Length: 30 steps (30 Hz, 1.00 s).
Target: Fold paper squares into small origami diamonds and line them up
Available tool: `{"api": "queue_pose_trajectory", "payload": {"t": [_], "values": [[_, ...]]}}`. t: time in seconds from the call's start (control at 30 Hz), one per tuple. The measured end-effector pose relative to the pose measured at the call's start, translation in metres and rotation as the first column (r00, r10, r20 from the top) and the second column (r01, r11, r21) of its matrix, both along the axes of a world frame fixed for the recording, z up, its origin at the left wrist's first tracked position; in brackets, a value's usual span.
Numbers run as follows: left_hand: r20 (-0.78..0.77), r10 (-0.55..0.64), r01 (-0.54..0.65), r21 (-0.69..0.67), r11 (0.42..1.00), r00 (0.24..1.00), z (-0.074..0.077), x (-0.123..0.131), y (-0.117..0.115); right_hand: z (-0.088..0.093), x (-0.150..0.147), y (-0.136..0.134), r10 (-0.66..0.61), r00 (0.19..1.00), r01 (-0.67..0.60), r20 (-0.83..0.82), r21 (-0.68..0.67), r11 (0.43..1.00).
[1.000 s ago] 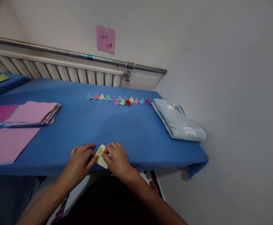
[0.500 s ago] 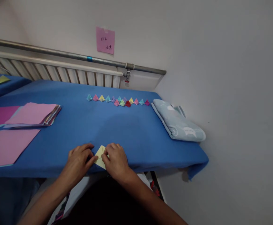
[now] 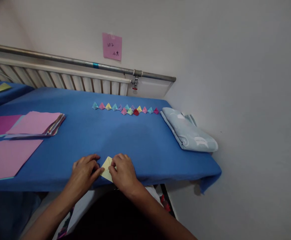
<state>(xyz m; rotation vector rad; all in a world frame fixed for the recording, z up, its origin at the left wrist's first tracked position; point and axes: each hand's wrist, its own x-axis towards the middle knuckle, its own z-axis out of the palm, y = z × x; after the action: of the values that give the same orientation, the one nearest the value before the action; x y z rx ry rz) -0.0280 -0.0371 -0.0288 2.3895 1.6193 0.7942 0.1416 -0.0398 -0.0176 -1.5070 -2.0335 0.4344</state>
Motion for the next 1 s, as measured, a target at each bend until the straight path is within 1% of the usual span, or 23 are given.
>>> {"api": "queue_pose_trajectory", "payload": {"t": [0.17, 0.3, 0.43, 0.53, 0.67, 0.83, 0.93, 1.0], "values": [[0.028, 0.009, -0.010, 0.015, 1.000, 1.000, -0.004, -0.001, 0.000, 0.001, 0.000, -0.002, -0.009, 1.000, 0.009, 0.010, -0.008, 1.000], [0.048, 0.004, -0.004, 0.010, 1.000, 0.999, -0.007, -0.002, 0.000, 0.001, 0.000, -0.004, 0.032, 0.999, -0.032, 0.006, -0.005, 0.999], [0.032, -0.008, 0.006, 0.050, 0.999, 0.999, -0.008, -0.002, -0.002, -0.001, 0.001, -0.005, 0.061, 0.996, -0.062, 0.061, 0.008, 0.998], [0.016, -0.037, 0.035, 0.085, 0.996, 0.999, -0.010, -0.002, -0.003, -0.002, 0.002, -0.006, 0.066, 0.993, -0.067, 0.098, 0.010, 0.998], [-0.004, -0.061, 0.061, 0.164, 0.985, 0.998, -0.014, -0.003, -0.004, -0.003, 0.001, -0.008, 0.052, 0.992, -0.054, 0.118, 0.014, 0.998], [-0.023, -0.126, 0.126, 0.311, 0.942, 0.992, -0.017, -0.003, -0.013, -0.003, 0.001, -0.013, 0.036, 0.984, -0.045, 0.172, 0.046, 0.998], [-0.048, -0.164, 0.170, 0.351, 0.921, 0.985, -0.018, -0.004, -0.021, -0.001, 0.001, -0.017, 0.032, 0.970, -0.047, 0.241, 0.053, 0.997], [-0.081, -0.150, 0.169, 0.355, 0.919, 0.985, -0.021, -0.006, -0.028, 0.001, 0.000, -0.019, 0.028, 0.959, -0.047, 0.281, 0.058, 0.997]]}}
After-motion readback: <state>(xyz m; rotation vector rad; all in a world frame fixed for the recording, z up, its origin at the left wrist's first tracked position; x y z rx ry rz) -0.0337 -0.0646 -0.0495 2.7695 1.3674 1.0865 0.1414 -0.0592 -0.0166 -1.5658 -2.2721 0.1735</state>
